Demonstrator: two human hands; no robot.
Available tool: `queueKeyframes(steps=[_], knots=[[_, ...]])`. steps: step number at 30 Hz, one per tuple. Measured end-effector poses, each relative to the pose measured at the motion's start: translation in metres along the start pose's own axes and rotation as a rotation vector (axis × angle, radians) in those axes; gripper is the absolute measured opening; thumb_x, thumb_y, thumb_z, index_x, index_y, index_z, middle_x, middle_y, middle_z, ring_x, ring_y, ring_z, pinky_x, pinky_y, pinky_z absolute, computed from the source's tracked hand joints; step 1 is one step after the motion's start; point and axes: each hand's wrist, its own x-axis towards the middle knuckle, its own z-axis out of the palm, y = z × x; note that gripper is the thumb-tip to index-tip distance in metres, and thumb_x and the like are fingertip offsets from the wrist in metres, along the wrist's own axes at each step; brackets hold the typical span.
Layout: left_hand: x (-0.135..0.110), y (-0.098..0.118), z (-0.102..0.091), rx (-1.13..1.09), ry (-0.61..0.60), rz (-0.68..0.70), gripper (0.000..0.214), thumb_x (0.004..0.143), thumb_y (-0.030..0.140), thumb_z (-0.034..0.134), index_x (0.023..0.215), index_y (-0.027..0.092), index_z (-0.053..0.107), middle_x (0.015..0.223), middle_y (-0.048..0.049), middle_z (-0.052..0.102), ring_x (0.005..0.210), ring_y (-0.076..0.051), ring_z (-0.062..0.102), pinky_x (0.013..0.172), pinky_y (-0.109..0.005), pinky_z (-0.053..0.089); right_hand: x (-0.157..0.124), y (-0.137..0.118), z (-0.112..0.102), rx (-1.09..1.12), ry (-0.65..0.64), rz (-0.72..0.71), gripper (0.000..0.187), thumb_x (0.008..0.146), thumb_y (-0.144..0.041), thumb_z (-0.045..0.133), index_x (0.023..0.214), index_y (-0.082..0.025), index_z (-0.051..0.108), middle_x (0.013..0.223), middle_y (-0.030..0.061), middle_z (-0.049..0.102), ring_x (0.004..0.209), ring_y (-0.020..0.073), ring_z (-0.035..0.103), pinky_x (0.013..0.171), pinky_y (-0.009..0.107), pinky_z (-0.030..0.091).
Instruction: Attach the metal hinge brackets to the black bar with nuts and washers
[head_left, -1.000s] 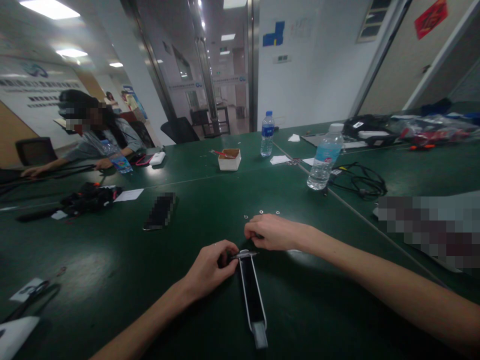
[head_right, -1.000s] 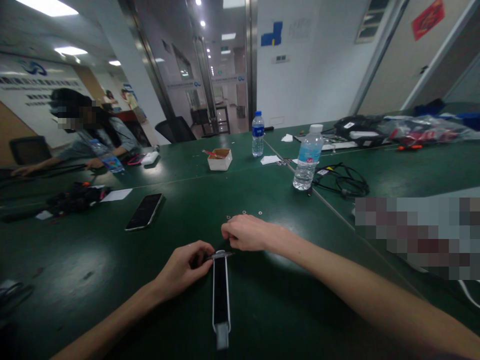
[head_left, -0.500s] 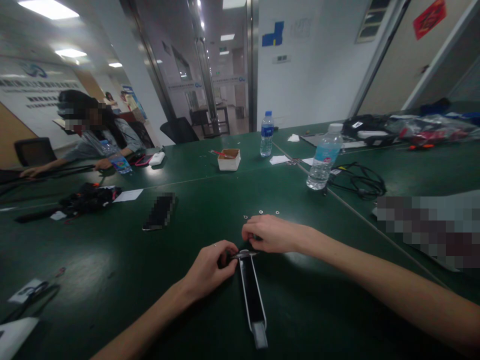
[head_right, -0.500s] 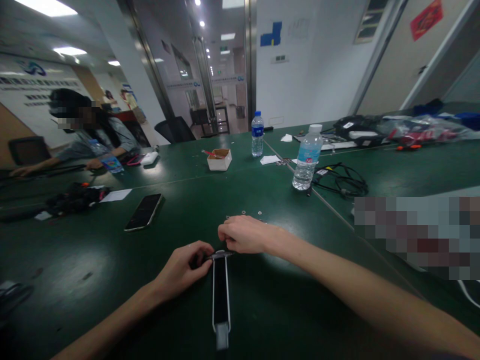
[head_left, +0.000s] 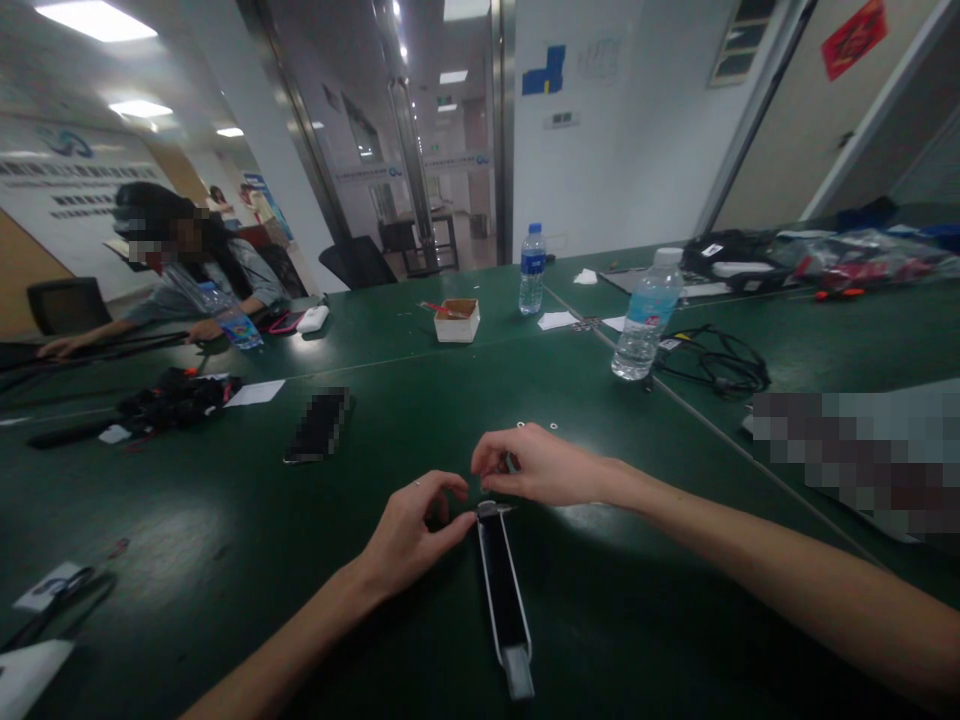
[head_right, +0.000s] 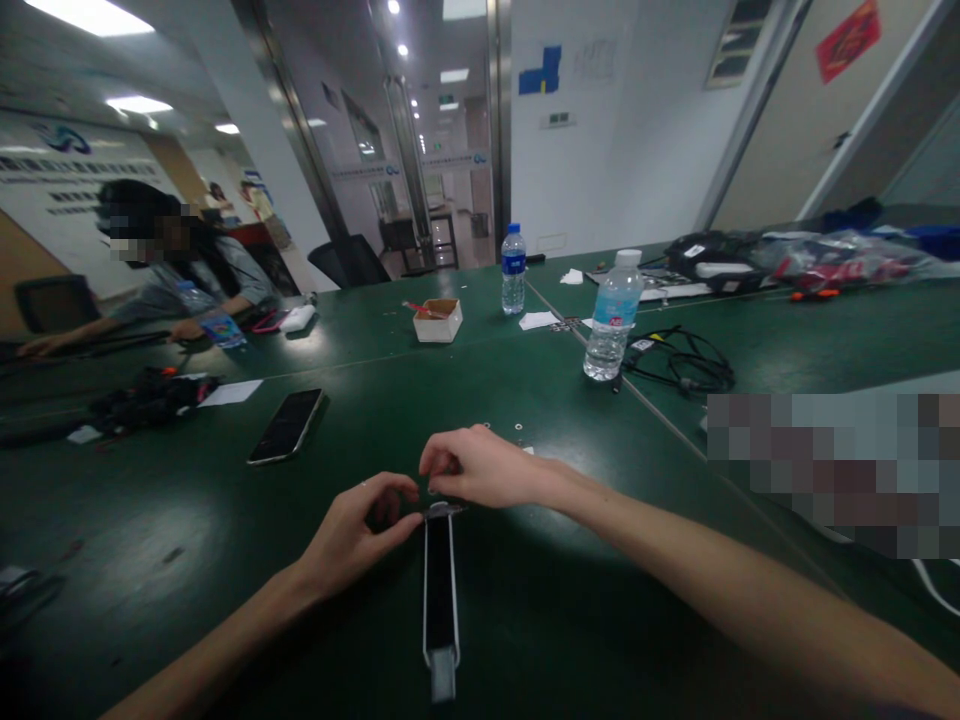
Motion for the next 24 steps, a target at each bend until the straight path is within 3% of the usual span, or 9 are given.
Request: queueKeyframes(steps=[7,13,20,24], knots=[[-0.005,0.006,0.004,-0.054,0.179,0.139,0.013,0.087,0.029,0.059,0.096,0.019,0.059,0.084,0.0007,0.061,0.067,-0.013,0.056,0.057,-0.022,0.046,0.004,-0.002,0.013,0.458,0.005,0.072,0.010,0.082,-0.019,0.063,0.087,-0.013,0.058,0.080,0.0020,0.067,0.071,0.0121,0.063,0.061,0.023,0.048],[-0.005,0.009,0.002,-0.048,0.259,0.204,0.011,0.089,0.028,0.058,0.091,0.018,0.060,0.080,0.0006,0.062,0.066,-0.012,0.057,0.058,-0.022,0.047,0.005,0.000,0.020,0.644,-0.020,0.074,0.010,0.081,-0.017,0.063,0.087,-0.013,0.057,0.080,0.0013,0.066,0.072,0.0114,0.063,0.063,0.023,0.048],[-0.003,0.003,-0.005,-0.048,0.146,0.245,0.012,0.090,0.026,0.057,0.097,0.018,0.061,0.086,-0.0009,0.063,0.068,-0.012,0.057,0.058,-0.021,0.047,0.002,-0.006,0.012,0.594,-0.078,0.130,0.012,0.083,-0.018,0.062,0.092,-0.011,0.056,0.083,0.0029,0.067,0.076,0.0123,0.064,0.066,0.025,0.049],[-0.001,-0.007,-0.010,-0.013,0.050,0.258,0.010,0.089,0.025,0.057,0.095,0.018,0.060,0.088,-0.0012,0.061,0.071,-0.012,0.057,0.060,-0.022,0.047,0.000,-0.004,0.002,0.308,-0.068,0.098,0.021,0.085,-0.025,0.062,0.101,-0.013,0.058,0.092,0.0048,0.067,0.079,0.0136,0.063,0.066,0.025,0.049]])
